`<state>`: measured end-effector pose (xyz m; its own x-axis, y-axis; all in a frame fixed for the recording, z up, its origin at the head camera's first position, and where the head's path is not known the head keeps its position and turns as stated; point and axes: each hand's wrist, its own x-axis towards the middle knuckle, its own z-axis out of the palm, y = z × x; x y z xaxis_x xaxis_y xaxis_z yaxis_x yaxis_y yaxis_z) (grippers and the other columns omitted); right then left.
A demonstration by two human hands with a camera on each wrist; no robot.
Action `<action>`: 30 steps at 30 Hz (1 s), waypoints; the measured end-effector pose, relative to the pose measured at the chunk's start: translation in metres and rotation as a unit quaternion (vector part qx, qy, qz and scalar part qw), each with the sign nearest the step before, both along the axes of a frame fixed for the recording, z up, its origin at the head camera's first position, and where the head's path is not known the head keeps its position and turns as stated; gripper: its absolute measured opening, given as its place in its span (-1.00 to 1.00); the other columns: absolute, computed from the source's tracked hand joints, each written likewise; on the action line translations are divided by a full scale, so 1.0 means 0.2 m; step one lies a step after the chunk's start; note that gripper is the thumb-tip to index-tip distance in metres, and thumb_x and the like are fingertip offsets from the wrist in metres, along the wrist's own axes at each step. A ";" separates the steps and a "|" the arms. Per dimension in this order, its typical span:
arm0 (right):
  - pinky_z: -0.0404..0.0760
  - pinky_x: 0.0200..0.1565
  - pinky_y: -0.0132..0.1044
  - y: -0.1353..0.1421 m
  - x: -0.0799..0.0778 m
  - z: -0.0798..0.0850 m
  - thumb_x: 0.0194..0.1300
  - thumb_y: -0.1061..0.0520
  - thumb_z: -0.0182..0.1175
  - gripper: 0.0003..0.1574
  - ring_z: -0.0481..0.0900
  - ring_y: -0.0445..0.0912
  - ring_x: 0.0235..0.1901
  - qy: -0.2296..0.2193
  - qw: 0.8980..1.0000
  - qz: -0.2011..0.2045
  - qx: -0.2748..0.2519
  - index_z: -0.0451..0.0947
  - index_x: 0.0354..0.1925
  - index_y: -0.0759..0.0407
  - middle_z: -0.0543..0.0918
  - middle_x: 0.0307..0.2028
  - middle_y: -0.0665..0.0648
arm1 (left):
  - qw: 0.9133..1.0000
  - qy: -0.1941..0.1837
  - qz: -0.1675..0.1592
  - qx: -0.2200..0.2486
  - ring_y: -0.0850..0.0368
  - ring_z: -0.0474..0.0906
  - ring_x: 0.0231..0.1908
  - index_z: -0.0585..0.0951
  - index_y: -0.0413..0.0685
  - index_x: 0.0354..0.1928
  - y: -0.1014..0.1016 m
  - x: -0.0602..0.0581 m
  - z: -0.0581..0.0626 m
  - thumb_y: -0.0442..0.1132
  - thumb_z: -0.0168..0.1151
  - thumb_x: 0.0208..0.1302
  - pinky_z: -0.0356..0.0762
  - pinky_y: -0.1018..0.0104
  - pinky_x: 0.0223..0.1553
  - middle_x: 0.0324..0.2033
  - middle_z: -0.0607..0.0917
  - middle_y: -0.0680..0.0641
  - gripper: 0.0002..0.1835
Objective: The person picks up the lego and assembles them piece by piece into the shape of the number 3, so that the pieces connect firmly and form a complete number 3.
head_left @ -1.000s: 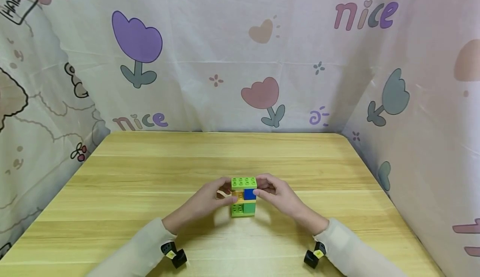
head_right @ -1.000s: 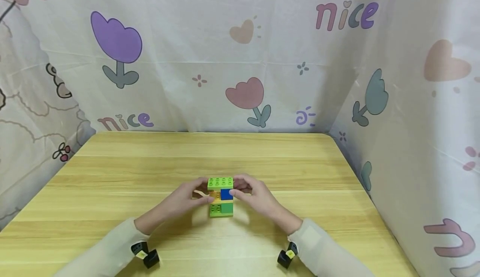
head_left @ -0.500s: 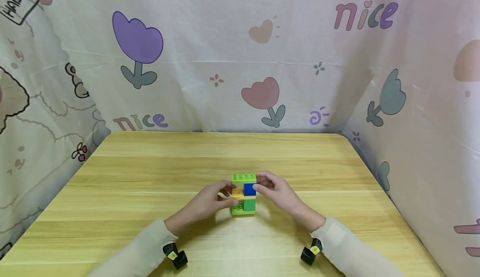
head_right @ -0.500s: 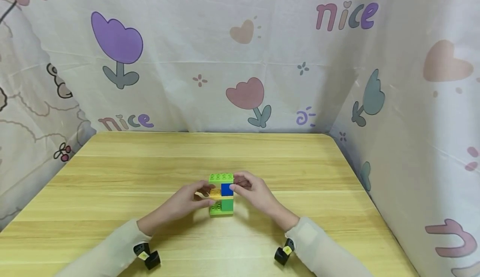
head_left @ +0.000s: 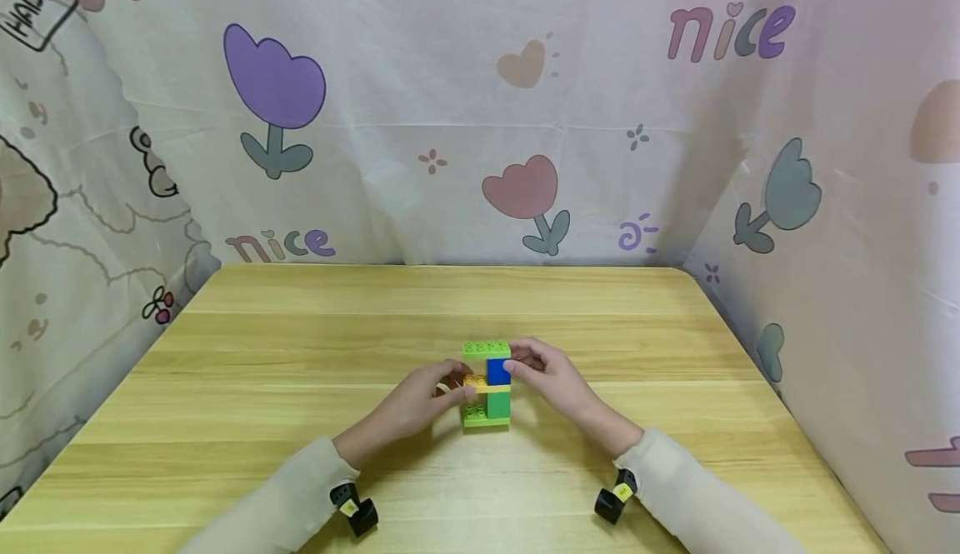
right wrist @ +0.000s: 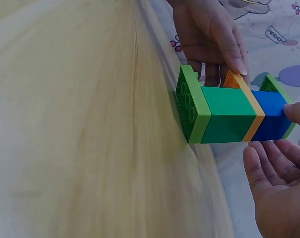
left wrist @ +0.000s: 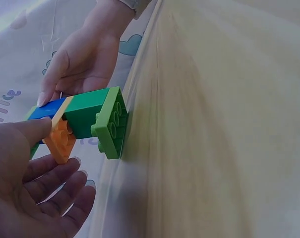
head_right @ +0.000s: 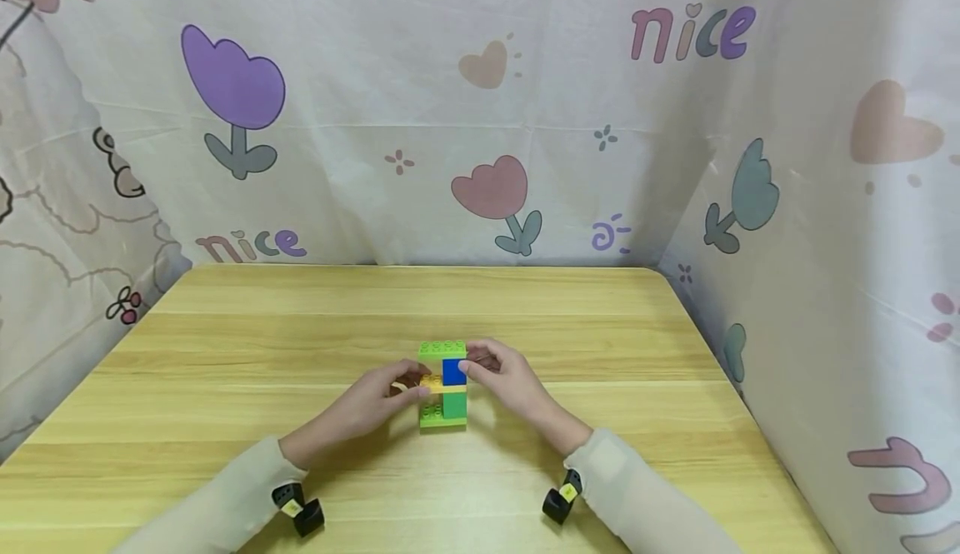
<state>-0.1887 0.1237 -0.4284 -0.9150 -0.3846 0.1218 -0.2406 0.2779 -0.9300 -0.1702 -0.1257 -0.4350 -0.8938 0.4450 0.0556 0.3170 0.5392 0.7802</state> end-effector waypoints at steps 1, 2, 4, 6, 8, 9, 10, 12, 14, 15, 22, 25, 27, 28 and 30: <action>0.60 -0.09 -0.28 0.00 0.00 0.00 0.39 0.02 0.22 -0.51 0.60 -0.06 -0.12 -0.001 1.000 0.001 -0.002 0.49 0.19 0.23 0.64 -0.11 0.13 | 1.000 0.001 0.000 0.000 0.16 0.53 -0.10 0.57 -0.07 0.10 0.00 0.00 0.00 0.11 0.17 0.37 0.56 0.19 -0.08 -0.14 0.63 0.10 -0.54; 0.60 -0.09 -0.28 0.00 0.00 0.00 0.40 0.03 0.21 -0.51 0.60 -0.05 -0.12 -0.001 1.000 0.002 -0.003 0.48 0.19 0.24 0.64 -0.11 0.15 | 1.000 0.003 0.000 -0.001 0.16 0.53 -0.10 0.57 -0.07 0.10 0.00 0.00 0.00 0.11 0.17 0.37 0.56 0.20 -0.09 -0.14 0.63 0.09 -0.54; 0.60 -0.10 -0.29 0.00 -0.01 0.00 0.40 0.02 0.21 -0.49 0.60 -0.05 -0.13 -0.001 1.000 0.000 -0.008 0.48 0.20 0.24 0.63 -0.10 0.15 | 1.000 0.005 -0.002 -0.002 0.17 0.53 -0.11 0.57 -0.08 0.10 0.00 -0.01 0.00 0.12 0.18 0.37 0.56 0.20 -0.09 -0.14 0.63 0.09 -0.53; 0.61 -0.08 -0.26 -0.01 -0.02 -0.01 0.40 0.02 0.21 -0.47 0.60 -0.03 -0.11 -0.005 1.000 0.000 -0.013 0.45 0.22 0.25 0.62 -0.08 0.18 | 1.000 0.007 -0.004 -0.001 0.18 0.54 -0.11 0.57 -0.09 0.11 0.00 -0.02 0.01 0.12 0.19 0.36 0.56 0.21 -0.10 -0.15 0.63 0.10 -0.52; 0.61 -0.06 -0.22 -0.01 -0.03 -0.01 0.39 0.01 0.22 -0.45 0.60 -0.02 -0.10 -0.013 1.000 -0.002 -0.022 0.43 0.24 0.24 0.61 -0.06 0.19 | 1.000 0.010 -0.006 0.000 0.19 0.54 -0.12 0.57 -0.10 0.12 0.00 -0.02 0.01 0.10 0.20 0.35 0.56 0.21 -0.10 -0.16 0.63 0.10 -0.52; 0.61 -0.05 -0.20 -0.01 -0.03 -0.01 0.39 0.01 0.22 -0.43 0.60 -0.02 -0.09 -0.017 1.000 -0.002 -0.026 0.41 0.26 0.24 0.60 -0.05 0.19 | 1.000 0.011 -0.007 0.000 0.19 0.54 -0.12 0.57 -0.10 0.12 0.00 -0.02 0.01 0.09 0.21 0.35 0.56 0.22 -0.10 -0.16 0.63 0.10 -0.52; 0.61 -0.04 -0.17 -0.01 -0.04 -0.01 0.39 0.01 0.22 -0.41 0.60 -0.01 -0.09 -0.022 0.999 -0.001 -0.030 0.39 0.28 0.24 0.58 -0.04 0.20 | 1.000 0.011 -0.007 0.001 0.19 0.54 -0.13 0.57 -0.09 0.12 0.00 -0.03 0.01 0.08 0.22 0.34 0.56 0.22 -0.10 -0.17 0.63 0.11 -0.53; 0.61 -0.04 -0.13 -0.01 -0.05 0.00 0.39 0.00 0.22 -0.37 0.59 0.00 -0.10 -0.032 0.999 -0.001 -0.037 0.36 0.31 0.23 0.57 -0.03 0.21 | 1.000 0.015 -0.006 -0.001 0.20 0.54 -0.14 0.57 -0.08 0.12 0.00 -0.03 0.02 0.08 0.23 0.34 0.56 0.23 -0.10 -0.18 0.63 0.12 -0.53; 0.61 -0.04 -0.12 -0.01 -0.06 0.00 0.40 0.01 0.21 -0.35 0.60 0.01 -0.11 -0.042 0.998 0.002 -0.046 0.33 0.33 0.24 0.56 -0.04 0.22 | 1.000 0.019 -0.006 -0.002 0.19 0.54 -0.15 0.57 -0.08 0.11 0.00 -0.04 0.02 0.06 0.22 0.35 0.57 0.23 -0.10 -0.19 0.63 0.12 -0.55; 0.61 -0.04 -0.13 -0.01 -0.06 0.00 0.40 0.01 0.20 -0.34 0.60 0.01 -0.12 -0.046 0.998 0.002 -0.047 0.32 0.34 0.24 0.55 -0.04 0.22 | 1.000 0.021 -0.004 -0.003 0.20 0.54 -0.15 0.57 -0.07 0.11 0.00 -0.04 0.02 0.06 0.22 0.35 0.57 0.23 -0.10 -0.19 0.63 0.12 -0.56; 0.60 0.00 -0.03 -0.02 -0.10 0.01 0.42 0.04 0.18 -0.37 0.60 0.02 -0.16 -0.062 0.996 -0.004 -0.057 0.31 0.34 0.27 0.57 -0.05 0.27 | 0.999 0.037 0.008 -0.015 0.22 0.54 -0.15 0.60 -0.01 0.08 0.01 -0.07 0.03 0.05 0.18 0.38 0.56 0.23 -0.08 -0.19 0.64 0.15 -0.62; 0.59 0.01 0.00 -0.02 -0.12 0.01 0.43 0.04 0.17 -0.40 0.60 0.01 -0.16 -0.074 0.995 -0.013 -0.059 0.34 0.32 0.25 0.57 -0.05 0.26 | 0.998 0.051 0.006 -0.020 0.23 0.55 -0.16 0.63 0.03 0.05 0.02 -0.09 0.02 0.06 0.18 0.38 0.56 0.23 -0.09 -0.19 0.65 0.17 -0.64; 0.58 0.02 0.00 -0.02 -0.13 0.01 0.44 0.04 0.16 -0.43 0.60 0.00 -0.17 -0.086 0.994 -0.019 -0.061 0.36 0.31 0.23 0.57 -0.06 0.24 | 0.998 0.059 0.004 -0.024 0.24 0.55 -0.17 0.64 0.06 0.03 0.02 -0.10 0.02 0.07 0.18 0.38 0.55 0.23 -0.10 -0.20 0.65 0.19 -0.66; 0.59 0.01 -0.01 -0.03 -0.13 0.01 0.44 0.03 0.15 -0.44 0.59 -0.01 -0.17 -0.094 0.993 -0.022 -0.062 0.36 0.30 0.22 0.57 -0.06 0.24 | 0.998 0.062 0.002 -0.026 0.24 0.55 -0.17 0.64 0.08 0.03 0.02 -0.10 0.02 0.08 0.17 0.38 0.55 0.22 -0.10 -0.20 0.65 0.20 -0.66; 0.58 0.01 0.00 -0.03 -0.14 0.01 0.45 0.02 0.15 -0.44 0.58 -0.01 -0.17 -0.107 0.992 -0.026 -0.067 0.36 0.30 0.22 0.57 -0.07 0.24 | 0.997 0.066 0.000 -0.030 0.25 0.55 -0.19 0.64 0.11 0.02 0.02 -0.12 0.01 0.10 0.16 0.38 0.54 0.21 -0.10 -0.22 0.65 0.21 -0.67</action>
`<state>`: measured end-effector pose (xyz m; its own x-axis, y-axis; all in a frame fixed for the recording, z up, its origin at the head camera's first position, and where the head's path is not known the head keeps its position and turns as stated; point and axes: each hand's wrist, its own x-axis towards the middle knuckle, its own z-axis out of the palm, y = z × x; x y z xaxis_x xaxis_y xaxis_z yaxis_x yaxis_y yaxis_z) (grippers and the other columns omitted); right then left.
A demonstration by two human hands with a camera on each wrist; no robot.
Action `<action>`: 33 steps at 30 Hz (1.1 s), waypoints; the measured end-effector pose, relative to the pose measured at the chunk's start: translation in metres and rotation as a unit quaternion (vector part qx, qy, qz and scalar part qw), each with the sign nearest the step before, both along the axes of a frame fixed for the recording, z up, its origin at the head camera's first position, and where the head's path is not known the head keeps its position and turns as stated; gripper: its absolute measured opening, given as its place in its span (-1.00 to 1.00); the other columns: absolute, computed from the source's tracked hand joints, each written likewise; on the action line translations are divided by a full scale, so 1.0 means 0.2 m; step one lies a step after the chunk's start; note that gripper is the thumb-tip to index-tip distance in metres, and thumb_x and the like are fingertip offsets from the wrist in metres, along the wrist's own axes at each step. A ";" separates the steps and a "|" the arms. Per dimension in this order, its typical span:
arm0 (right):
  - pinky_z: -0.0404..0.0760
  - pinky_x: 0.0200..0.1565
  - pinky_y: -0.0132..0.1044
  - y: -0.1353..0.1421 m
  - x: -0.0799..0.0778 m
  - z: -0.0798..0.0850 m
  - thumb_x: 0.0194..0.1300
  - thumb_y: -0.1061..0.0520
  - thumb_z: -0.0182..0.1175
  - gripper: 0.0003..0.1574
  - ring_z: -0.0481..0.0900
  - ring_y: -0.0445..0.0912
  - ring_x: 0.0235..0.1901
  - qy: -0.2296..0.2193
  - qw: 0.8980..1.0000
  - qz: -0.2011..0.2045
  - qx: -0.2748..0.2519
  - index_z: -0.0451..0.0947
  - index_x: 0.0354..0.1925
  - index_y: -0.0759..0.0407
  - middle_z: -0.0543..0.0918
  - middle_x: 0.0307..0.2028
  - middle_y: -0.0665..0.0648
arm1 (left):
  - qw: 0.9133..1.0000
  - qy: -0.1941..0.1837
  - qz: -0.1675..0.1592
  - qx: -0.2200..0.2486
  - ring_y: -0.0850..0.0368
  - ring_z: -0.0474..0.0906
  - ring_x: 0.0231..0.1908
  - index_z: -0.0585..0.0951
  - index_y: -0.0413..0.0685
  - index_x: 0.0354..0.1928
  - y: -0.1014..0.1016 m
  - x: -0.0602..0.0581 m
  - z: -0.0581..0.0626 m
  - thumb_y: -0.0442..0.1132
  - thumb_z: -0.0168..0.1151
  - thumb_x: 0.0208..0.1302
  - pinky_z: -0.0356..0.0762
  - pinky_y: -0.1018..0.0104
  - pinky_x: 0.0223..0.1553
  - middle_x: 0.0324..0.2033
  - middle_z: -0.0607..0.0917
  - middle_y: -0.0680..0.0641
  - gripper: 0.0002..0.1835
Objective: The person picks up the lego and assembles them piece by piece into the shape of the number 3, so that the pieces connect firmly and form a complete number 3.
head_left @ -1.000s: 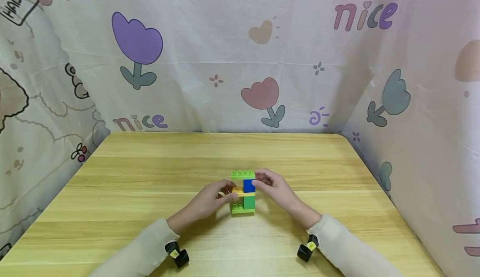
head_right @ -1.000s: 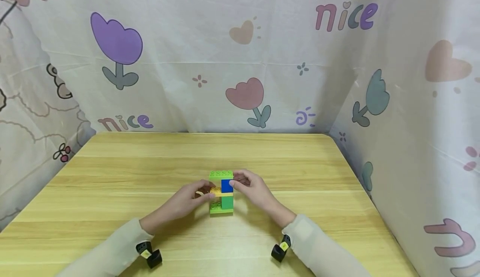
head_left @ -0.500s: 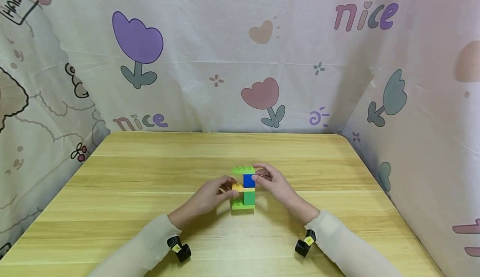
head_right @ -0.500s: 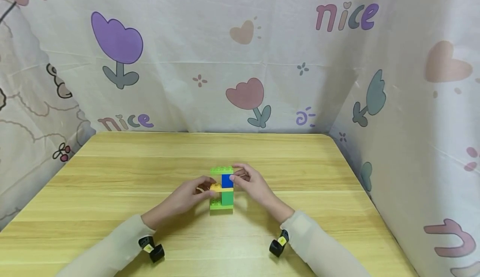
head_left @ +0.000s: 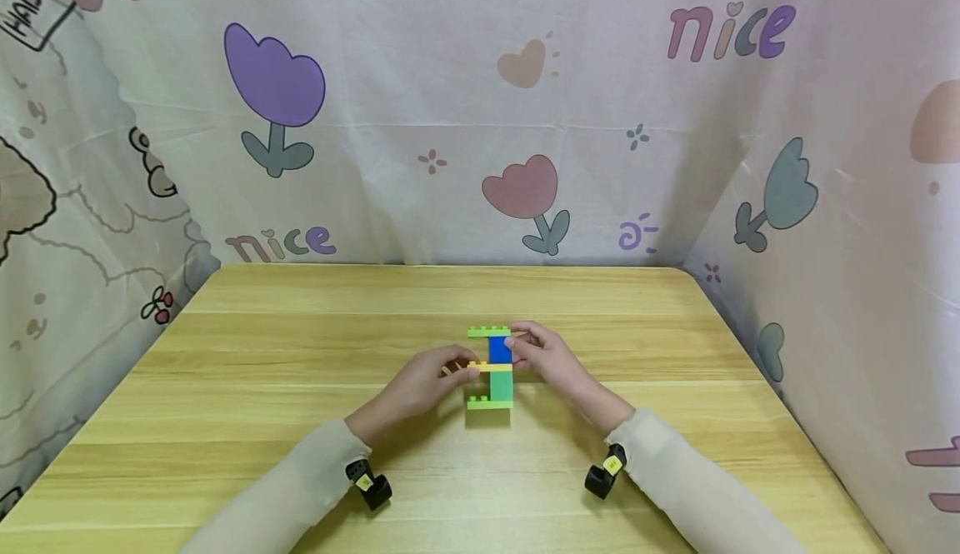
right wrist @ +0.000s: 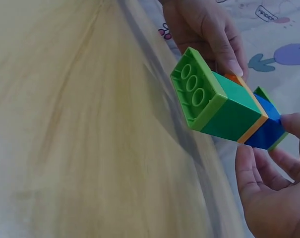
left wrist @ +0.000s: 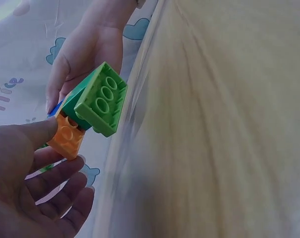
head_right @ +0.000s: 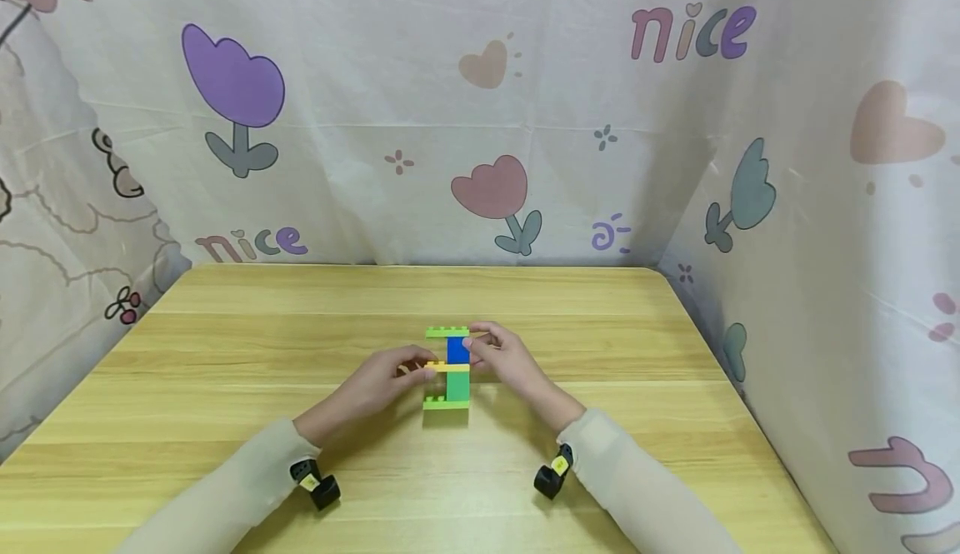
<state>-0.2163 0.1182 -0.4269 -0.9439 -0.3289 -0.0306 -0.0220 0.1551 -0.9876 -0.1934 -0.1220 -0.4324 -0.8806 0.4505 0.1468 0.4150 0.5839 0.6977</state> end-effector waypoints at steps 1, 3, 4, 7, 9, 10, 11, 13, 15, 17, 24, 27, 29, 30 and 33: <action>0.58 0.01 -0.01 0.00 -0.01 0.00 0.44 0.02 0.15 -0.43 0.58 -0.01 -0.17 -0.008 1.000 -0.002 -0.003 0.36 0.30 0.22 0.57 -0.07 0.23 | 1.000 0.000 0.001 -0.002 0.25 0.54 -0.19 0.64 0.12 0.02 0.00 -0.01 0.00 0.10 0.16 0.38 0.53 0.21 -0.11 -0.22 0.65 0.22 -0.67; 0.59 0.01 -0.03 0.00 -0.02 -0.01 0.44 0.01 0.15 -0.42 0.59 0.00 -0.17 -0.021 1.000 -0.004 -0.008 0.35 0.31 0.21 0.57 -0.07 0.23 | 1.000 -0.001 0.001 -0.005 0.25 0.54 -0.20 0.64 0.12 0.02 0.00 -0.02 0.00 0.10 0.15 0.39 0.53 0.20 -0.11 -0.23 0.65 0.21 -0.67; 0.59 0.01 -0.03 0.00 -0.03 -0.01 0.44 0.00 0.15 -0.41 0.60 0.00 -0.17 -0.024 1.000 -0.004 -0.010 0.34 0.31 0.23 0.56 -0.07 0.24 | 1.000 -0.002 0.003 -0.007 0.25 0.54 -0.20 0.64 0.12 0.03 0.00 -0.02 0.00 0.11 0.14 0.39 0.53 0.19 -0.12 -0.23 0.65 0.21 -0.66; 0.59 0.00 -0.06 -0.01 -0.05 -0.02 0.45 0.01 0.13 -0.41 0.61 0.00 -0.16 -0.039 0.999 -0.003 -0.019 0.33 0.31 0.26 0.56 -0.05 0.24 | 1.000 -0.007 0.008 -0.016 0.24 0.54 -0.21 0.64 0.10 0.04 0.00 -0.04 0.00 0.10 0.13 0.40 0.53 0.19 -0.13 -0.23 0.65 0.18 -0.66; 0.60 0.00 -0.07 -0.01 -0.06 -0.03 0.46 0.03 0.11 -0.41 0.62 0.00 -0.16 -0.045 0.999 -0.002 -0.021 0.31 0.32 0.28 0.55 -0.04 0.25 | 1.000 -0.009 0.010 -0.022 0.24 0.54 -0.21 0.64 0.08 0.04 0.01 -0.05 -0.01 0.09 0.13 0.41 0.53 0.18 -0.13 -0.23 0.66 0.16 -0.65; 0.60 -0.01 -0.07 -0.01 -0.07 -0.03 0.46 0.04 0.11 -0.41 0.62 0.00 -0.17 -0.047 0.999 -0.001 -0.022 0.31 0.32 0.30 0.55 -0.04 0.26 | 0.999 -0.010 0.013 -0.027 0.24 0.55 -0.21 0.64 0.08 0.04 0.01 -0.06 -0.01 0.08 0.14 0.40 0.53 0.19 -0.13 -0.23 0.66 0.16 -0.65; 0.60 0.00 -0.07 -0.01 -0.07 -0.04 0.47 0.06 0.11 -0.43 0.62 -0.01 -0.18 -0.052 0.998 -0.003 -0.023 0.31 0.31 0.30 0.55 -0.03 0.26 | 0.999 -0.011 0.014 -0.031 0.24 0.55 -0.21 0.64 0.07 0.05 0.01 -0.06 -0.01 0.08 0.14 0.40 0.53 0.19 -0.12 -0.22 0.66 0.15 -0.65; 0.60 -0.01 -0.07 -0.01 -0.08 -0.04 0.46 0.08 0.11 -0.44 0.62 -0.01 -0.19 -0.057 0.998 -0.005 -0.022 0.32 0.31 0.31 0.55 -0.03 0.27 | 0.999 -0.012 0.016 -0.039 0.24 0.55 -0.21 0.65 0.06 0.04 0.01 -0.08 -0.02 0.08 0.14 0.40 0.53 0.20 -0.12 -0.22 0.67 0.14 -0.65; 0.60 -0.02 -0.07 -0.02 -0.09 -0.04 0.46 0.09 0.11 -0.44 0.62 -0.02 -0.21 -0.060 0.998 -0.008 -0.021 0.32 0.30 0.33 0.56 -0.04 0.27 | 0.999 -0.012 0.018 -0.045 0.23 0.56 -0.20 0.65 0.06 0.04 0.01 -0.08 -0.02 0.07 0.15 0.40 0.53 0.19 -0.11 -0.21 0.68 0.14 -0.65; 0.61 -0.04 -0.09 -0.02 -0.09 -0.04 0.46 0.10 0.11 -0.46 0.61 -0.03 -0.23 -0.065 0.998 -0.011 -0.019 0.34 0.29 0.33 0.57 -0.07 0.26 | 0.999 -0.011 0.018 -0.049 0.22 0.56 -0.19 0.66 0.07 0.02 0.02 -0.09 -0.03 0.07 0.16 0.39 0.53 0.18 -0.10 -0.21 0.68 0.13 -0.67; 0.64 -0.14 -0.19 -0.02 -0.11 -0.05 0.43 0.09 0.15 -0.46 0.60 -0.07 -0.32 -0.076 0.997 -0.012 0.004 0.37 0.25 0.34 0.60 -0.19 0.22 | 0.998 -0.010 0.013 -0.054 0.20 0.57 -0.18 0.68 0.09 -0.02 0.02 -0.11 -0.04 0.06 0.17 0.38 0.51 0.17 -0.08 -0.20 0.69 0.12 -0.69; 0.64 -0.17 -0.23 -0.02 -0.13 -0.06 0.38 0.08 0.21 -0.42 0.59 -0.07 -0.31 -0.072 0.997 -0.006 0.020 0.38 0.24 0.34 0.60 -0.18 0.22 | 0.998 -0.007 0.010 -0.055 0.22 0.56 -0.21 0.68 0.09 -0.01 0.01 -0.12 -0.05 0.08 0.16 0.39 0.51 0.18 -0.11 -0.22 0.69 0.12 -0.68; 0.64 -0.17 -0.24 -0.01 -0.14 -0.06 0.33 0.07 0.27 -0.38 0.59 -0.05 -0.30 -0.070 0.997 0.001 0.028 0.38 0.24 0.33 0.60 -0.16 0.23 | 0.998 -0.004 0.006 -0.057 0.23 0.55 -0.24 0.68 0.08 -0.02 0.01 -0.13 -0.06 0.09 0.15 0.39 0.51 0.20 -0.13 -0.24 0.68 0.13 -0.67; 0.64 -0.18 -0.23 -0.01 -0.14 -0.06 0.30 0.07 0.30 -0.35 0.59 -0.04 -0.30 -0.068 0.997 0.005 0.033 0.38 0.24 0.33 0.60 -0.14 0.24 | 0.998 -0.004 0.003 -0.057 0.23 0.55 -0.25 0.68 0.08 -0.03 0.01 -0.14 -0.06 0.09 0.15 0.39 0.51 0.20 -0.14 -0.25 0.68 0.13 -0.67; 0.64 -0.17 -0.20 -0.01 -0.15 -0.07 0.23 0.07 0.38 -0.26 0.60 -0.01 -0.28 -0.065 0.997 0.016 0.045 0.35 0.26 0.33 0.58 -0.08 0.26 | 0.998 -0.007 -0.001 -0.060 0.24 0.54 -0.27 0.68 0.07 -0.04 0.01 -0.15 -0.06 0.09 0.14 0.40 0.50 0.20 -0.16 -0.28 0.67 0.14 -0.67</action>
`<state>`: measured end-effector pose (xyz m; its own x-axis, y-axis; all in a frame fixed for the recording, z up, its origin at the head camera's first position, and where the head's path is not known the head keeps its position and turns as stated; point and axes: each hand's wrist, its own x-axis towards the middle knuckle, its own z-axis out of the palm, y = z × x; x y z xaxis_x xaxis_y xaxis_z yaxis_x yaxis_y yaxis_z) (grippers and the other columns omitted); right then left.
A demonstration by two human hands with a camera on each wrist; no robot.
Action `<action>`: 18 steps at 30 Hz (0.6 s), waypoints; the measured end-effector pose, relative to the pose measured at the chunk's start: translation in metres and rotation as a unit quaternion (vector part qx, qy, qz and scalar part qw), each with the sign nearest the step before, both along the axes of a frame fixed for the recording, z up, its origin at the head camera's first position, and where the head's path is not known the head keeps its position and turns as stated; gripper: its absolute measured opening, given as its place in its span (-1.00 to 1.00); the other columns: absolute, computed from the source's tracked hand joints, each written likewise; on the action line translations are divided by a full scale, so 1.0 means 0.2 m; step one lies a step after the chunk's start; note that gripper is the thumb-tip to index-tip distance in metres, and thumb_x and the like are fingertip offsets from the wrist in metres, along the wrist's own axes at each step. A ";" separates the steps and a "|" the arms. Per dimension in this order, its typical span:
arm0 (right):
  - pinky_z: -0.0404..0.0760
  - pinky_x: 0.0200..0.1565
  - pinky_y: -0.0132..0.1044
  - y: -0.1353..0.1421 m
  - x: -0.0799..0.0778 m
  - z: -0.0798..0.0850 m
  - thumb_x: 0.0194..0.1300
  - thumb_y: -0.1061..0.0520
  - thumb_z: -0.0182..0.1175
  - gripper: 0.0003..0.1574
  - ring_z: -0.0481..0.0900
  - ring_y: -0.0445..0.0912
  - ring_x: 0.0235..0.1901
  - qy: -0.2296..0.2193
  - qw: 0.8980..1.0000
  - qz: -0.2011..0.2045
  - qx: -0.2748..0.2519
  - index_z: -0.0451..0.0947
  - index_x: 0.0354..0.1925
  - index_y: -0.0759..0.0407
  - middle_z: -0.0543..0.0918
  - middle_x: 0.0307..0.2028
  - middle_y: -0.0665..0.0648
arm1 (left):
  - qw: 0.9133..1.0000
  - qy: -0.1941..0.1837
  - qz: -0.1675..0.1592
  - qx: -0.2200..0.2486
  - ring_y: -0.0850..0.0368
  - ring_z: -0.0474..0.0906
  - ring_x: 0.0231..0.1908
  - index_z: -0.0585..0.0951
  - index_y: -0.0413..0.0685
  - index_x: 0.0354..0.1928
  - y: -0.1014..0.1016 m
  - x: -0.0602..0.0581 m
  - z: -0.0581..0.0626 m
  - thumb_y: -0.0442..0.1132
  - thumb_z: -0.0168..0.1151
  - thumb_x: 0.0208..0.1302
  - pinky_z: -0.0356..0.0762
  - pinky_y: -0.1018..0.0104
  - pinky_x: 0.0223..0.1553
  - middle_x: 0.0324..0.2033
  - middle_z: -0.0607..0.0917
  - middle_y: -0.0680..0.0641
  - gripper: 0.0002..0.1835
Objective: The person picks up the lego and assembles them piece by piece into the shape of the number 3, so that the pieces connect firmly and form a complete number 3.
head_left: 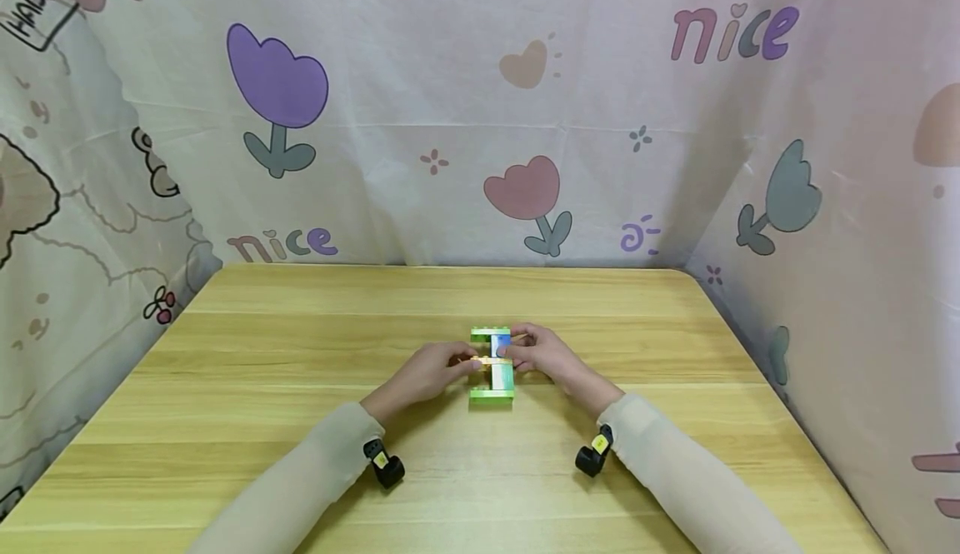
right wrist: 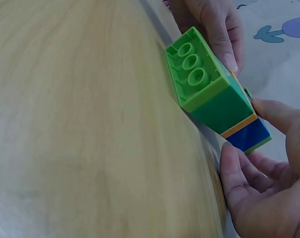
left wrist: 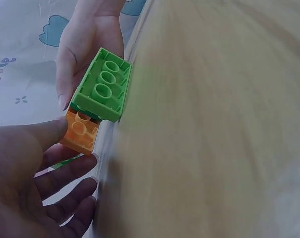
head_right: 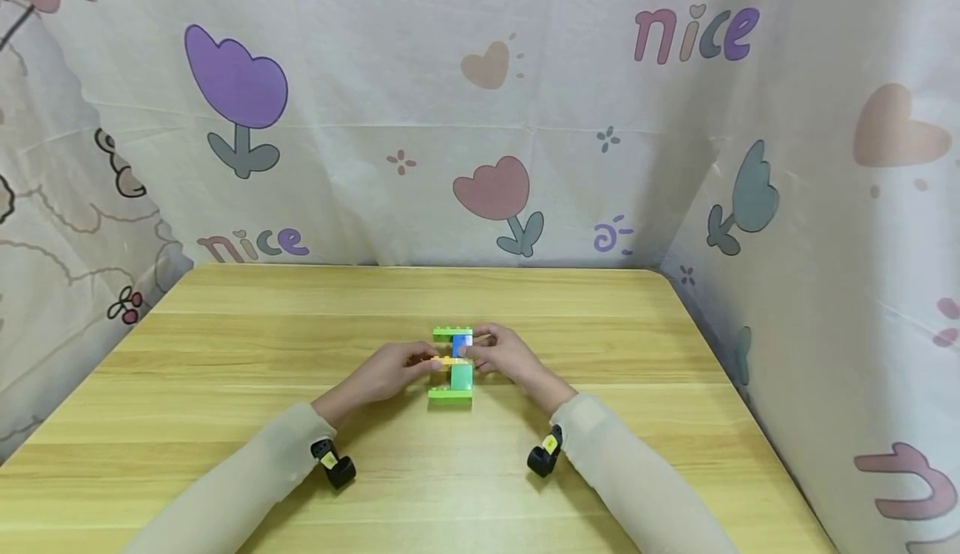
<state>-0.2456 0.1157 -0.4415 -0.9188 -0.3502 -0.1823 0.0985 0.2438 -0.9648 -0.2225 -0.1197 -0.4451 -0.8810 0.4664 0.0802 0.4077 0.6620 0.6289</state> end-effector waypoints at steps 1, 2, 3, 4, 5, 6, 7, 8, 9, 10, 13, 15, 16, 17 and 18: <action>0.64 -0.17 -0.18 0.00 0.00 0.00 0.21 0.07 0.40 -0.23 0.60 0.00 -0.28 0.000 1.000 0.001 0.003 0.34 0.27 0.33 0.57 -0.06 0.27 | 1.000 -0.002 0.000 -0.002 0.24 0.53 -0.27 0.68 0.07 -0.04 0.00 0.00 0.00 0.09 0.14 0.40 0.50 0.20 -0.16 -0.28 0.67 0.15 -0.67; 0.65 -0.17 -0.17 0.00 0.00 0.00 0.19 0.07 0.41 -0.21 0.60 0.00 -0.27 0.000 1.000 0.002 0.009 0.34 0.27 0.34 0.56 -0.04 0.28 | 1.000 -0.003 0.000 -0.002 0.24 0.53 -0.27 0.68 0.07 -0.04 0.00 -0.01 0.00 0.09 0.14 0.40 0.50 0.20 -0.15 -0.29 0.66 0.15 -0.68; 0.65 -0.17 -0.16 0.00 0.00 0.00 0.18 0.07 0.43 -0.19 0.60 0.01 -0.27 0.000 1.000 0.003 0.014 0.33 0.27 0.34 0.55 -0.02 0.28 | 1.000 -0.004 -0.001 -0.003 0.23 0.53 -0.27 0.68 0.07 -0.05 0.00 -0.01 0.00 0.08 0.14 0.41 0.50 0.20 -0.15 -0.29 0.66 0.15 -0.68; 0.65 -0.17 -0.16 0.00 0.00 0.00 0.18 0.07 0.43 -0.18 0.60 0.01 -0.26 0.001 1.000 0.004 0.019 0.33 0.27 0.35 0.53 -0.01 0.28 | 1.000 -0.005 -0.001 -0.004 0.24 0.53 -0.28 0.68 0.08 -0.06 0.00 -0.01 0.00 0.08 0.13 0.41 0.50 0.20 -0.16 -0.30 0.65 0.16 -0.69; 0.65 -0.17 -0.15 0.00 0.00 0.00 0.17 0.06 0.43 -0.18 0.60 0.01 -0.25 0.002 1.000 0.005 0.023 0.33 0.27 0.35 0.53 0.00 0.28 | 1.000 -0.006 -0.002 -0.005 0.24 0.53 -0.28 0.68 0.08 -0.07 0.00 -0.01 -0.01 0.08 0.13 0.41 0.50 0.20 -0.16 -0.30 0.65 0.16 -0.70; 0.65 -0.18 -0.16 0.00 -0.01 0.00 0.17 0.06 0.43 -0.19 0.60 0.01 -0.24 0.004 1.000 0.006 0.028 0.34 0.26 0.36 0.52 -0.01 0.28 | 1.000 -0.006 -0.003 -0.005 0.24 0.52 -0.28 0.68 0.09 -0.08 0.00 -0.02 -0.01 0.07 0.13 0.41 0.50 0.20 -0.16 -0.31 0.65 0.17 -0.71; 0.65 -0.19 -0.16 0.00 -0.01 0.00 0.18 0.05 0.43 -0.20 0.60 0.00 -0.24 0.006 0.999 0.009 0.032 0.35 0.25 0.36 0.51 -0.01 0.27 | 1.000 -0.005 -0.004 -0.006 0.24 0.52 -0.28 0.68 0.10 -0.10 0.00 -0.02 -0.01 0.06 0.13 0.41 0.49 0.20 -0.16 -0.31 0.64 0.17 -0.73; 0.65 -0.19 -0.17 0.00 -0.01 0.00 0.18 0.05 0.43 -0.22 0.60 0.00 -0.24 0.009 0.999 0.013 0.037 0.36 0.24 0.36 0.51 -0.03 0.27 | 1.000 -0.005 -0.005 -0.006 0.24 0.52 -0.29 0.68 0.11 -0.11 0.00 -0.02 -0.01 0.05 0.14 0.42 0.49 0.20 -0.17 -0.32 0.64 0.18 -0.74; 0.65 -0.20 -0.17 0.01 -0.01 0.00 0.19 0.04 0.42 -0.24 0.60 0.00 -0.24 0.012 0.999 0.017 0.041 0.37 0.22 0.36 0.51 -0.04 0.26 | 1.000 -0.005 -0.006 -0.006 0.24 0.51 -0.30 0.68 0.11 -0.12 0.00 -0.02 -0.01 0.05 0.14 0.42 0.49 0.21 -0.17 -0.33 0.64 0.18 -0.75; 0.65 -0.20 -0.18 0.01 -0.01 0.00 0.20 0.03 0.41 -0.26 0.60 -0.01 -0.24 0.016 0.999 0.021 0.045 0.38 0.20 0.36 0.51 -0.06 0.25 | 1.000 -0.005 -0.006 -0.007 0.25 0.51 -0.30 0.68 0.12 -0.13 0.00 -0.02 -0.01 0.04 0.14 0.42 0.49 0.21 -0.18 -0.33 0.64 0.19 -0.76; 0.65 -0.22 -0.18 0.01 -0.02 0.00 0.23 0.01 0.39 -0.35 0.60 -0.01 -0.26 0.028 0.997 0.035 0.058 0.42 0.13 0.34 0.51 -0.12 0.23 | 1.000 -0.007 -0.006 -0.007 0.25 0.50 -0.32 0.68 0.12 -0.13 0.01 -0.03 -0.02 0.03 0.14 0.42 0.49 0.22 -0.19 -0.34 0.63 0.19 -0.77; 0.65 -0.23 -0.18 0.01 -0.02 0.00 0.24 0.00 0.38 -0.39 0.60 0.00 -0.28 0.036 0.996 0.043 0.067 0.43 0.08 0.34 0.51 -0.15 0.22 | 1.000 -0.010 -0.005 -0.007 0.25 0.50 -0.31 0.68 0.12 -0.14 0.01 -0.03 -0.02 0.03 0.14 0.42 0.49 0.22 -0.18 -0.34 0.63 0.19 -0.77; 0.64 -0.24 -0.18 0.01 -0.02 0.00 0.24 0.00 0.37 -0.40 0.60 0.00 -0.29 0.040 0.996 0.046 0.071 0.44 0.07 0.34 0.52 -0.16 0.21 | 1.000 -0.012 -0.006 -0.006 0.25 0.50 -0.32 0.68 0.11 -0.14 0.01 -0.03 -0.02 0.03 0.13 0.42 0.49 0.22 -0.19 -0.34 0.63 0.19 -0.77; 0.64 -0.24 -0.18 0.01 -0.02 0.00 0.25 -0.01 0.37 -0.41 0.60 -0.01 -0.30 0.042 0.995 0.048 0.075 0.44 0.07 0.34 0.52 -0.17 0.21 | 1.000 -0.015 -0.005 -0.005 0.25 0.50 -0.31 0.68 0.11 -0.14 0.01 -0.04 -0.02 0.03 0.13 0.43 0.49 0.22 -0.19 -0.34 0.63 0.19 -0.77; 0.64 -0.25 -0.18 0.01 -0.03 0.00 0.25 -0.01 0.36 -0.41 0.60 -0.01 -0.31 0.045 0.995 0.050 0.080 0.45 0.06 0.34 0.53 -0.18 0.21 | 1.000 -0.019 -0.005 -0.004 0.25 0.50 -0.31 0.68 0.11 -0.14 0.01 -0.04 -0.02 0.02 0.14 0.43 0.49 0.22 -0.19 -0.34 0.63 0.19 -0.77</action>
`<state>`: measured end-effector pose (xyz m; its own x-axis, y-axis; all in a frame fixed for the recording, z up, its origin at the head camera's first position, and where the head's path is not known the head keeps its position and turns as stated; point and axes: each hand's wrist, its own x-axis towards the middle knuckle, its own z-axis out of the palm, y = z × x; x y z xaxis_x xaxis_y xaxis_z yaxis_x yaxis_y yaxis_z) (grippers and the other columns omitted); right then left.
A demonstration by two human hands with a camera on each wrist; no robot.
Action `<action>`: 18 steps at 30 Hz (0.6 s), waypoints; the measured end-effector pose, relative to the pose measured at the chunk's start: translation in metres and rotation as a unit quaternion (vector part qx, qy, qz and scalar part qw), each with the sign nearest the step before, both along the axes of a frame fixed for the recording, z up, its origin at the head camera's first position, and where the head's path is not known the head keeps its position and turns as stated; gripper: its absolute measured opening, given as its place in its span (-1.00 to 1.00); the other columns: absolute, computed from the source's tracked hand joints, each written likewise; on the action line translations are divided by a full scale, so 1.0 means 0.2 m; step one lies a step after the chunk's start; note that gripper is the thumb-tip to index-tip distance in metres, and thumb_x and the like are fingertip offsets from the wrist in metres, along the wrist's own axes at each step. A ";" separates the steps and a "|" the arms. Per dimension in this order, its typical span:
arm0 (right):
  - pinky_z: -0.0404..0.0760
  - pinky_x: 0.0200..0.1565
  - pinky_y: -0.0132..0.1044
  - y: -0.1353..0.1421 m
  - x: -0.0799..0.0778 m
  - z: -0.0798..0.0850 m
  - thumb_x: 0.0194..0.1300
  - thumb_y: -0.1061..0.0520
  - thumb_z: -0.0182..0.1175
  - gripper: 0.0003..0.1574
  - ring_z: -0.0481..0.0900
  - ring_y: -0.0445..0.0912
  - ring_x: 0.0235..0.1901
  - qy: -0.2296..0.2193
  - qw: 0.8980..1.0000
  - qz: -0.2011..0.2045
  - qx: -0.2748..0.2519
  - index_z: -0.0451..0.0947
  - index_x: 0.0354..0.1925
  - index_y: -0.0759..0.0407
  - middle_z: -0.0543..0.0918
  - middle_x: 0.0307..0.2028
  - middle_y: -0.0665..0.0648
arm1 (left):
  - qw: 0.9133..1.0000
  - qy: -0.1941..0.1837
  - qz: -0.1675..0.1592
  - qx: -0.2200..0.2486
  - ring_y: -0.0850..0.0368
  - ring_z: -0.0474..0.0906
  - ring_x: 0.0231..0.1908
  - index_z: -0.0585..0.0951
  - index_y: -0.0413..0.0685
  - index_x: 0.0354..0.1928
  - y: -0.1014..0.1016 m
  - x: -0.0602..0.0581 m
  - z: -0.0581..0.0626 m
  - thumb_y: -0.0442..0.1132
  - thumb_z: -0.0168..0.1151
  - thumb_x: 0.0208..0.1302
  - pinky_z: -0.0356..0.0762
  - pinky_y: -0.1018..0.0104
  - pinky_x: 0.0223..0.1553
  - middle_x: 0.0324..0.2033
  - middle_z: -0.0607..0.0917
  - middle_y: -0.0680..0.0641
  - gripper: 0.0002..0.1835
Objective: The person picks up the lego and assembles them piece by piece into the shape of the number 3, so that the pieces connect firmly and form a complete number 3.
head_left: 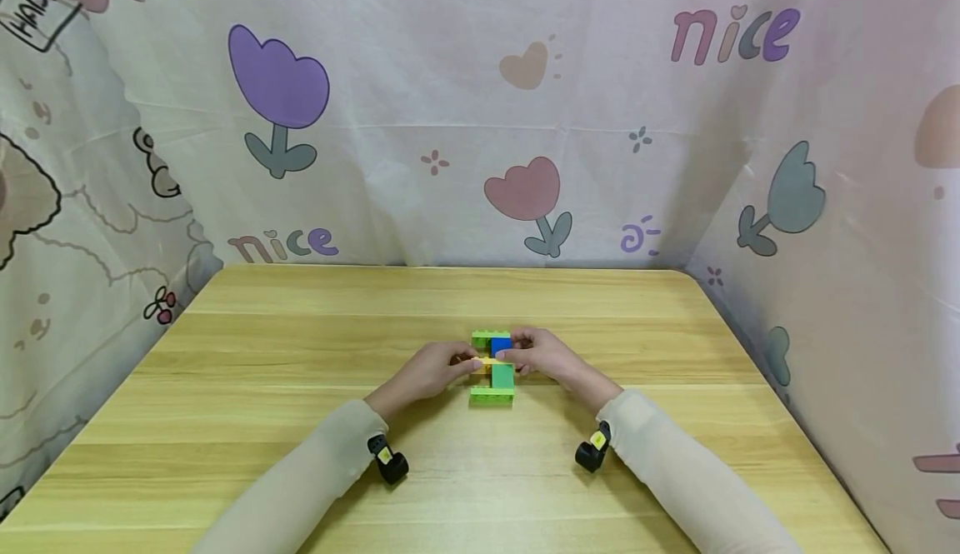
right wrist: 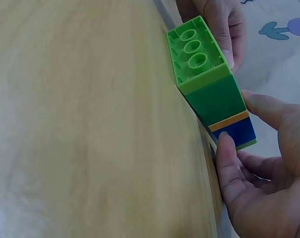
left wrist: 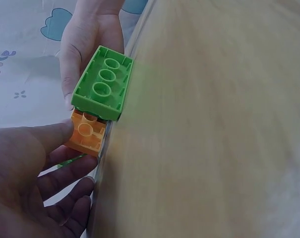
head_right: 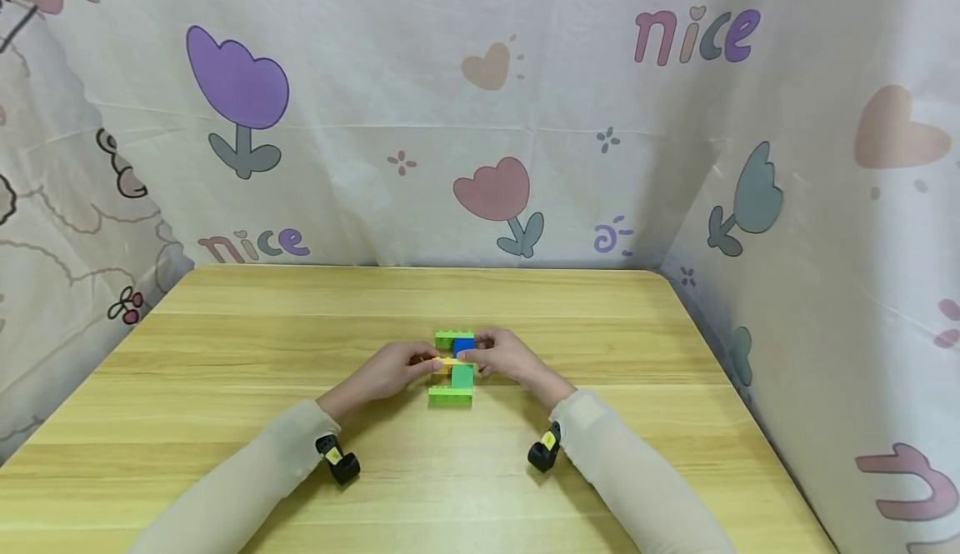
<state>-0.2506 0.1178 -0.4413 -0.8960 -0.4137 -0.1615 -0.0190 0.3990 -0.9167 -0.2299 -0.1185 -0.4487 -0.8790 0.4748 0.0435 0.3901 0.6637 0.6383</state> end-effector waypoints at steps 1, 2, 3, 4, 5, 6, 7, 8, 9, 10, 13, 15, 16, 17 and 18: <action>0.64 -0.25 -0.19 0.00 0.00 0.00 0.25 -0.01 0.36 -0.41 0.60 -0.02 -0.32 0.001 1.000 0.000 0.004 0.45 0.06 0.34 0.53 -0.19 0.20 | 1.000 -0.004 0.001 0.000 0.24 0.50 -0.31 0.68 0.11 -0.13 0.00 0.00 0.00 0.02 0.14 0.43 0.49 0.22 -0.20 -0.34 0.63 0.19 -0.77; 0.64 -0.26 -0.19 0.00 0.00 0.00 0.25 -0.02 0.36 -0.40 0.60 -0.02 -0.32 0.003 1.000 0.000 0.008 0.45 0.08 0.35 0.53 -0.19 0.20 | 1.000 -0.007 0.002 0.000 0.24 0.50 -0.32 0.68 0.11 -0.13 0.00 0.00 0.00 0.02 0.14 0.43 0.49 0.22 -0.20 -0.34 0.63 0.19 -0.77; 0.64 -0.26 -0.19 0.00 0.00 0.00 0.26 -0.02 0.36 -0.38 0.60 -0.03 -0.33 0.005 1.000 0.001 0.012 0.45 0.10 0.35 0.54 -0.18 0.19 | 1.000 -0.010 0.002 0.001 0.24 0.50 -0.32 0.68 0.11 -0.12 0.00 0.00 0.00 0.01 0.14 0.43 0.49 0.22 -0.21 -0.34 0.63 0.18 -0.77; 0.64 -0.26 -0.19 0.00 0.00 0.00 0.26 -0.02 0.35 -0.36 0.60 -0.03 -0.33 0.006 1.000 0.001 0.016 0.44 0.12 0.36 0.54 -0.18 0.19 | 1.000 -0.012 0.003 0.001 0.24 0.50 -0.33 0.68 0.11 -0.12 0.00 0.00 0.00 0.01 0.14 0.43 0.49 0.22 -0.22 -0.34 0.63 0.18 -0.78; 0.64 -0.26 -0.19 0.00 0.00 0.00 0.26 -0.02 0.35 -0.34 0.60 -0.03 -0.33 0.007 1.000 0.000 0.019 0.43 0.14 0.36 0.54 -0.18 0.19 | 1.000 -0.013 0.004 0.001 0.24 0.50 -0.33 0.68 0.11 -0.12 0.00 0.00 0.00 0.00 0.14 0.43 0.49 0.22 -0.22 -0.34 0.63 0.18 -0.78; 0.64 -0.26 -0.20 0.00 0.00 0.00 0.26 -0.03 0.35 -0.33 0.60 -0.04 -0.33 0.007 1.000 0.000 0.022 0.42 0.16 0.36 0.54 -0.17 0.19 | 1.000 -0.013 0.005 0.000 0.24 0.49 -0.33 0.68 0.11 -0.12 0.00 0.00 0.00 -0.01 0.15 0.43 0.49 0.23 -0.22 -0.34 0.63 0.18 -0.79; 0.64 -0.26 -0.20 0.00 0.01 0.01 0.26 -0.03 0.35 -0.30 0.60 -0.03 -0.34 0.009 1.000 -0.001 0.023 0.41 0.19 0.37 0.55 -0.17 0.19 | 1.000 -0.012 0.004 0.000 0.24 0.49 -0.34 0.68 0.11 -0.12 0.00 0.00 0.00 -0.01 0.15 0.43 0.48 0.23 -0.23 -0.35 0.62 0.18 -0.79; 0.64 -0.26 -0.19 0.00 0.01 0.01 0.26 -0.03 0.35 -0.27 0.61 -0.03 -0.34 0.011 1.000 -0.001 0.026 0.39 0.21 0.38 0.55 -0.17 0.19 | 1.000 -0.012 0.004 0.002 0.23 0.49 -0.35 0.68 0.11 -0.13 0.00 0.00 0.00 -0.02 0.15 0.43 0.48 0.23 -0.24 -0.35 0.62 0.18 -0.80; 0.64 -0.26 -0.20 0.00 0.01 0.01 0.26 -0.03 0.35 -0.26 0.61 -0.03 -0.34 0.012 1.000 -0.001 0.027 0.38 0.22 0.39 0.55 -0.17 0.19 | 1.000 -0.011 0.004 0.003 0.23 0.48 -0.35 0.68 0.11 -0.14 0.00 0.00 0.00 -0.03 0.15 0.43 0.48 0.23 -0.25 -0.36 0.62 0.18 -0.81; 0.64 -0.26 -0.20 0.00 0.01 0.01 0.26 -0.02 0.35 -0.24 0.61 -0.04 -0.34 0.012 1.000 -0.002 0.028 0.38 0.23 0.39 0.56 -0.17 0.19 | 1.000 -0.011 0.004 0.004 0.23 0.48 -0.36 0.68 0.11 -0.15 0.00 0.00 0.00 -0.03 0.15 0.43 0.48 0.23 -0.26 -0.37 0.62 0.18 -0.81; 0.65 -0.26 -0.20 -0.01 0.01 0.01 0.26 -0.03 0.36 -0.21 0.62 -0.04 -0.33 0.014 0.999 -0.003 0.031 0.36 0.26 0.40 0.57 -0.16 0.19 | 1.000 -0.012 0.004 0.008 0.22 0.48 -0.36 0.68 0.11 -0.17 0.01 0.00 0.00 -0.05 0.15 0.43 0.47 0.23 -0.27 -0.38 0.61 0.17 -0.83; 0.64 -0.26 -0.21 -0.01 0.01 0.01 0.26 -0.03 0.35 -0.21 0.62 -0.04 -0.32 0.013 0.999 -0.003 0.030 0.35 0.27 0.39 0.57 -0.16 0.19 | 1.000 -0.014 0.005 0.008 0.22 0.48 -0.36 0.68 0.11 -0.16 0.01 0.00 0.00 -0.05 0.15 0.43 0.48 0.23 -0.27 -0.37 0.61 0.17 -0.83; 0.64 -0.26 -0.20 -0.01 0.01 0.01 0.26 -0.03 0.35 -0.20 0.62 -0.04 -0.32 0.013 0.999 -0.003 0.029 0.35 0.28 0.39 0.57 -0.16 0.20 | 1.000 -0.015 0.004 0.008 0.22 0.48 -0.36 0.68 0.12 -0.16 0.01 0.00 0.00 -0.05 0.15 0.43 0.48 0.23 -0.26 -0.37 0.61 0.18 -0.83; 0.64 -0.26 -0.20 -0.01 0.01 0.01 0.26 -0.03 0.35 -0.20 0.62 -0.03 -0.32 0.013 1.000 -0.004 0.028 0.35 0.28 0.39 0.57 -0.16 0.20 | 1.000 -0.015 0.004 0.008 0.22 0.48 -0.36 0.68 0.11 -0.15 0.01 0.00 0.00 -0.05 0.14 0.43 0.47 0.23 -0.26 -0.36 0.61 0.17 -0.82; 0.64 -0.26 -0.19 -0.01 0.01 0.02 0.27 -0.03 0.35 -0.20 0.62 -0.03 -0.32 0.015 0.999 -0.004 0.028 0.34 0.28 0.39 0.57 -0.16 0.20 | 1.000 -0.015 0.003 0.009 0.22 0.48 -0.35 0.68 0.11 -0.15 0.01 0.00 0.01 -0.05 0.14 0.44 0.48 0.22 -0.26 -0.36 0.62 0.17 -0.82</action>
